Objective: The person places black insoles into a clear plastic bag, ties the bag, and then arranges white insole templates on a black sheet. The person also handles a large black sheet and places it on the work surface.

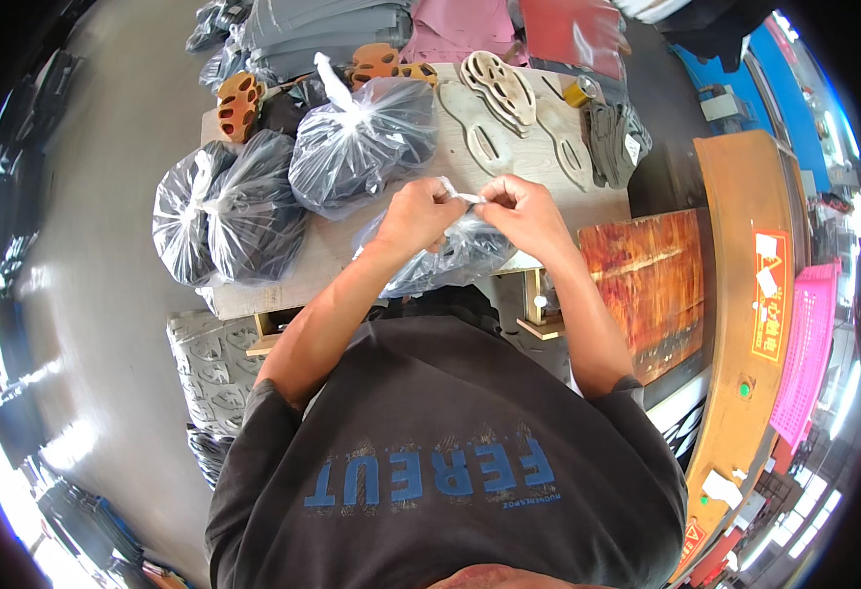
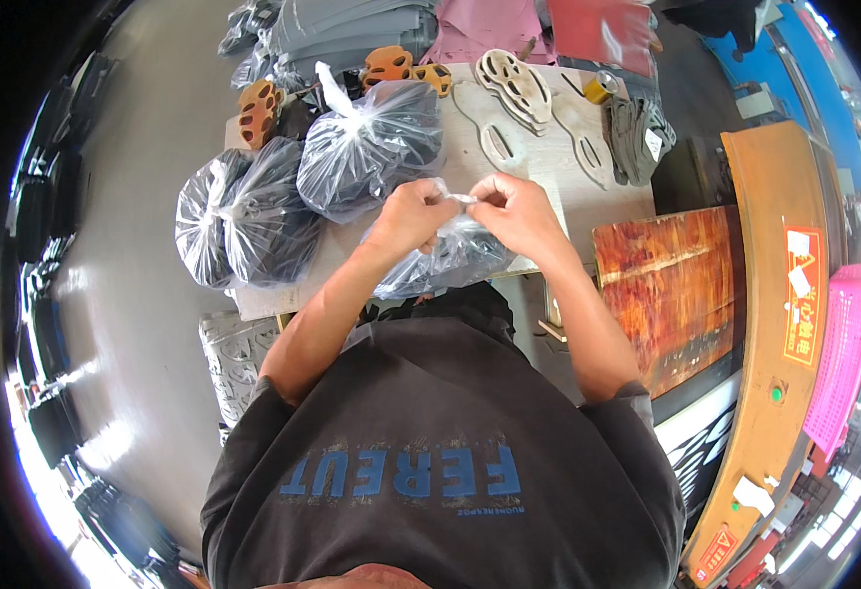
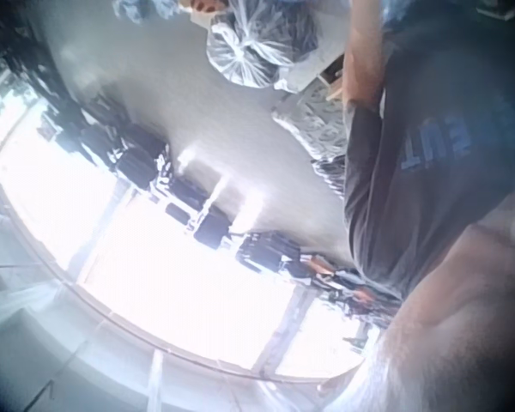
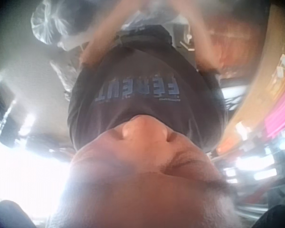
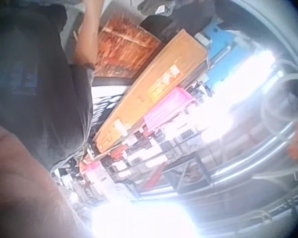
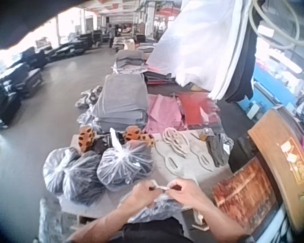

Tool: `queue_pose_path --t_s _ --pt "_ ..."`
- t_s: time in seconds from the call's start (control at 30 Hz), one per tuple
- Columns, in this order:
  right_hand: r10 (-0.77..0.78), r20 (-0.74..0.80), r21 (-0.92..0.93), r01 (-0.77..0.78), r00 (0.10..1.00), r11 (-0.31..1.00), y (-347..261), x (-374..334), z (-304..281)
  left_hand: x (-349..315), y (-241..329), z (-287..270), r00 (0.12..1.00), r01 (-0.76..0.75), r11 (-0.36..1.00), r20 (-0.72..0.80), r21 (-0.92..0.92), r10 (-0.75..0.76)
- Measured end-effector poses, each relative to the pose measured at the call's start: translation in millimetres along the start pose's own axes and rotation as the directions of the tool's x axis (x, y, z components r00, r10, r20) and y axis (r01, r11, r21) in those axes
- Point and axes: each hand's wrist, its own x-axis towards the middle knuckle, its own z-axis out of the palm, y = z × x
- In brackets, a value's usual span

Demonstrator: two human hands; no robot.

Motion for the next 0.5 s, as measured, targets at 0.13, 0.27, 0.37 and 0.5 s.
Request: queue_pose_path --t_s 0.13,0.27,0.37,0.5 --pt "0.209 0.193 0.520 -0.281 0.959 0.806 5 -11 11 -2 -2 2 0.998 0.000 1.000 -0.057 0.003 0.000" --pt "0.238 0.242 0.510 -0.332 0.941 0.793 6 -12 17 -9 -2 3 0.998 0.019 0.995 -0.061 -0.102 -0.025" --pt "0.228 0.256 0.209 -0.284 0.940 0.936 7 -4 19 -14 1 5 0.997 -0.012 0.999 -0.074 -0.047 0.009" --pt "0.237 0.222 0.015 -0.246 0.946 0.969 15 10 20 -19 1 0 0.997 -0.040 0.999 -0.070 0.027 0.042"
